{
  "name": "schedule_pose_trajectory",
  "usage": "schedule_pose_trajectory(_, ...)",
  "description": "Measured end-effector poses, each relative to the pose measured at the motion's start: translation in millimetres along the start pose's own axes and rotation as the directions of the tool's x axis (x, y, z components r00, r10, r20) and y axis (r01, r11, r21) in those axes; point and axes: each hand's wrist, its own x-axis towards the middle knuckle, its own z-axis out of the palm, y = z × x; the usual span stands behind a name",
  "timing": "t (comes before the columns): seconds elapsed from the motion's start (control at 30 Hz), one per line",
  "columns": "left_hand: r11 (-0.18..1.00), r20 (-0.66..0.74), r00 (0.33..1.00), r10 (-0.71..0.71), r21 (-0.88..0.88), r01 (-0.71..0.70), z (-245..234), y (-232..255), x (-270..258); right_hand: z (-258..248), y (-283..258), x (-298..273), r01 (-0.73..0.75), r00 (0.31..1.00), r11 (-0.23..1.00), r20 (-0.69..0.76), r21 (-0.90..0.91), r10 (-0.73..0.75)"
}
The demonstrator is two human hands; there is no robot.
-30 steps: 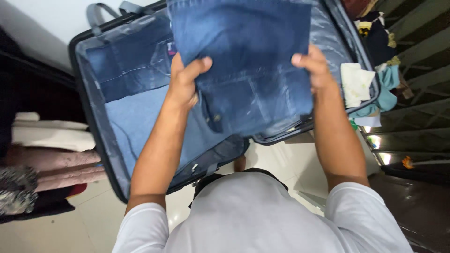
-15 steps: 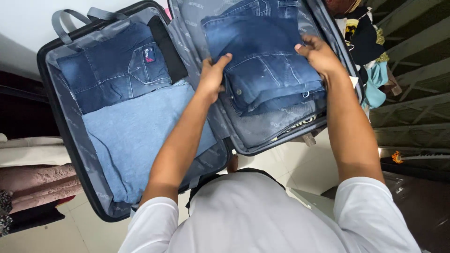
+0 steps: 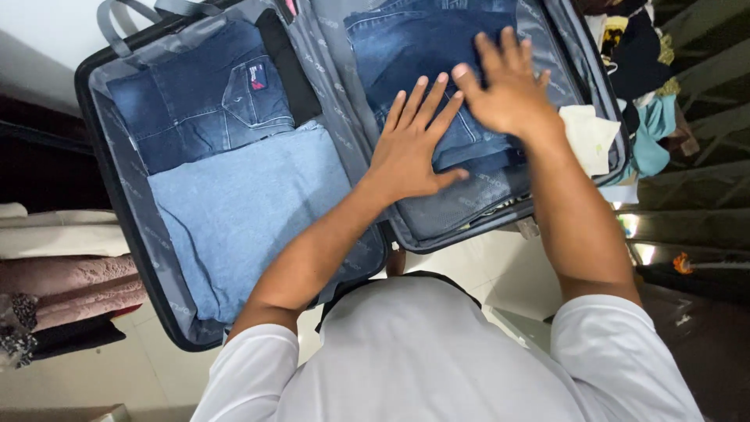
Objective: The person removes a blue shirt and jeans from a suitcase and places them into a closet. They then rearrange several pairs of jeans and a black garment in the suitcase before zipping a mesh divider and placing a patterned cloth on top.
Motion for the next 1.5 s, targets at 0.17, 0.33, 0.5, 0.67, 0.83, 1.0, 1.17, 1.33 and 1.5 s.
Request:
schedule_pose_trajectory(0.17,0.981,0.216,0.975,-0.041,0.193,-0.002,25.8,-4.9,-1.4,17.4,2.1,-3.1,-0.217,0.947,0.973,0.226,-0.084,0.231)
schedule_pose_trajectory(0.33,0.982,0.221,0.975,-0.015,0.187,-0.027,23.5,-4.3,0.8,27.8,13.3,-1.1,-0.147,0.976,0.985,0.149,-0.086,0.159)
schedule_pose_trajectory(0.5,0.989,0.149,0.987,0.055,0.125,-0.074,29.8,-17.3,-11.7,25.4,4.4,-7.4,-0.118,0.985,0.989,0.114,-0.091,0.128)
schedule_pose_trajectory(0.67,0.983,0.076,0.983,0.164,0.071,-0.170,27.7,-34.8,-39.4,47.2,30.7,-5.0,-0.067,0.997,0.996,0.034,-0.055,0.069)
schedule_pose_trajectory(0.83,0.959,0.063,0.961,0.269,-0.112,-0.261,-7.3,-69.8,-113.6,65.2,54.4,-4.1,0.233,0.856,0.966,-0.446,-0.114,-0.260)
schedule_pose_trajectory(1.0,0.998,0.015,1.000,-0.007,-0.070,0.008,-45.2,-138.1,-212.0,76.4,6.5,-35.8,0.406,0.663,0.906,-0.644,-0.119,-0.381)
schedule_pose_trajectory(1.17,0.869,0.295,0.818,-0.493,0.209,0.449,-91.4,-175.9,-259.3,116.3,-109.3,-85.8,0.596,0.641,0.799,-0.646,0.079,-0.414)
schedule_pose_trajectory(1.33,0.779,0.511,0.591,-0.624,0.350,0.521,-115.2,-188.1,-285.8,192.0,-164.0,-93.8,0.246,0.967,0.967,-0.091,0.067,-0.240)
schedule_pose_trajectory(1.5,0.810,0.506,0.638,-0.581,0.285,0.512,-95.1,-205.7,-302.5,230.7,-204.7,-82.9,0.026,0.974,0.973,0.225,-0.231,0.027)
